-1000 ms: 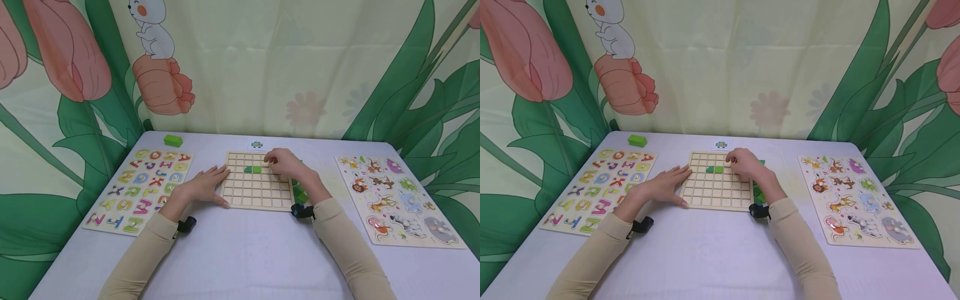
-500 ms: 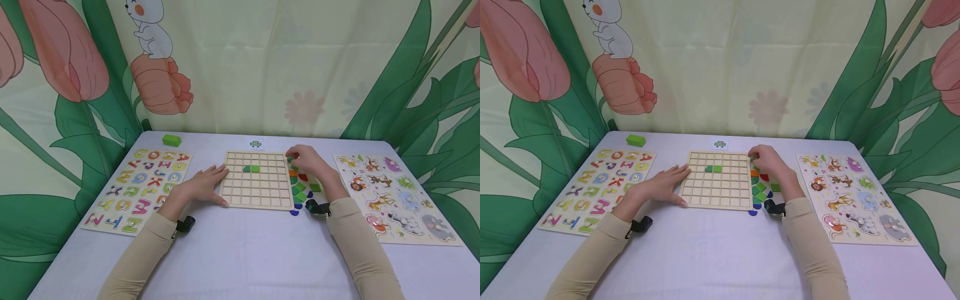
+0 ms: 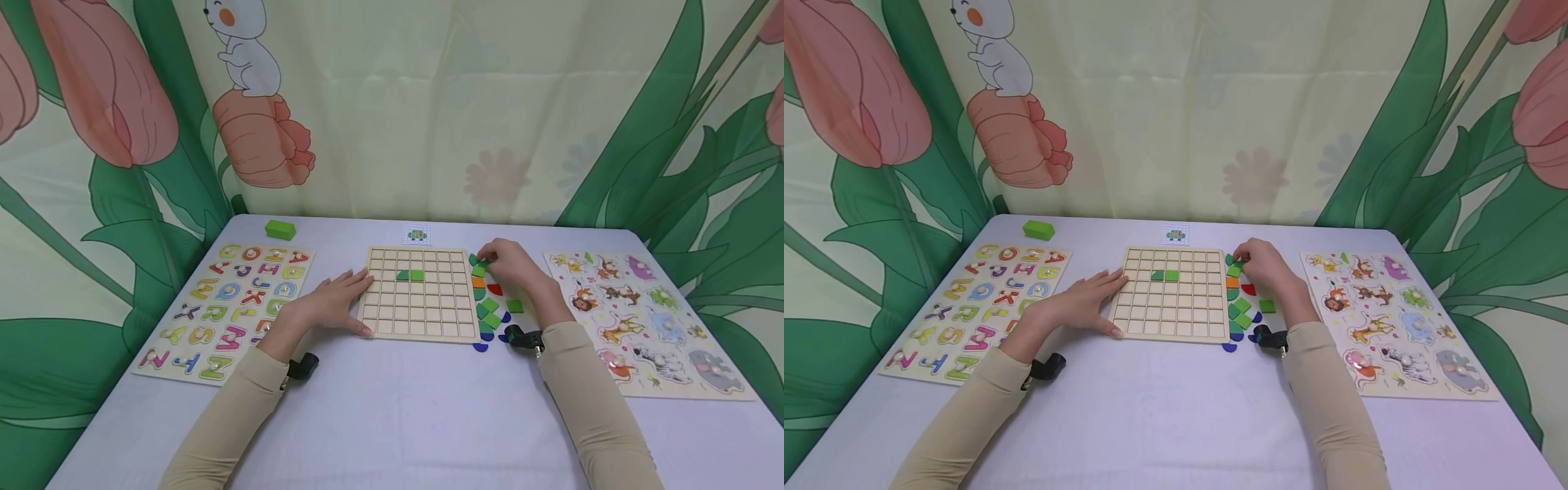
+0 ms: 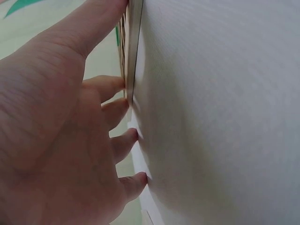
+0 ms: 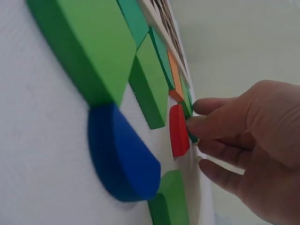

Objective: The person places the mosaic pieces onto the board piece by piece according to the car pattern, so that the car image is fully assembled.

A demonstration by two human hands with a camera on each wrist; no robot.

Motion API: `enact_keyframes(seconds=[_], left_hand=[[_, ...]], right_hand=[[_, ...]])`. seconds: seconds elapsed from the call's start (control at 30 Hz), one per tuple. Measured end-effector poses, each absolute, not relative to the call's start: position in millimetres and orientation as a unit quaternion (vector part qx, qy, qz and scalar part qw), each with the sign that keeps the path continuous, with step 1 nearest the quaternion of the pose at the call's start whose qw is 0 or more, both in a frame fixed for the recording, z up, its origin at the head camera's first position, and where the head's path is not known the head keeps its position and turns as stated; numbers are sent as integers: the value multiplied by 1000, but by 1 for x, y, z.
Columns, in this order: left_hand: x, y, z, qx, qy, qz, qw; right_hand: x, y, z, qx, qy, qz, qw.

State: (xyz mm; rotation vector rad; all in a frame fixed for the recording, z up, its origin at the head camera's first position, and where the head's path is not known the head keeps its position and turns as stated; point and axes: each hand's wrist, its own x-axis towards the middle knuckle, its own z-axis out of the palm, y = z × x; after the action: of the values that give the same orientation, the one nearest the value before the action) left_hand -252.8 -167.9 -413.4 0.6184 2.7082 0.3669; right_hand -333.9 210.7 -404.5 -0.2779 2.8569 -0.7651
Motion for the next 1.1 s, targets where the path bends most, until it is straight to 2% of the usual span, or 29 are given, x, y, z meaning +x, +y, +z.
enact_keyframes(seconds=[0.43, 1.1], left_hand=[[-251, -165, -408, 218, 951, 135, 171], [-251, -168, -411, 217, 951, 137, 172]], right_hand=[[-328, 216, -399, -63, 956, -257, 130], [-330, 221, -392, -98, 951, -283, 81]])
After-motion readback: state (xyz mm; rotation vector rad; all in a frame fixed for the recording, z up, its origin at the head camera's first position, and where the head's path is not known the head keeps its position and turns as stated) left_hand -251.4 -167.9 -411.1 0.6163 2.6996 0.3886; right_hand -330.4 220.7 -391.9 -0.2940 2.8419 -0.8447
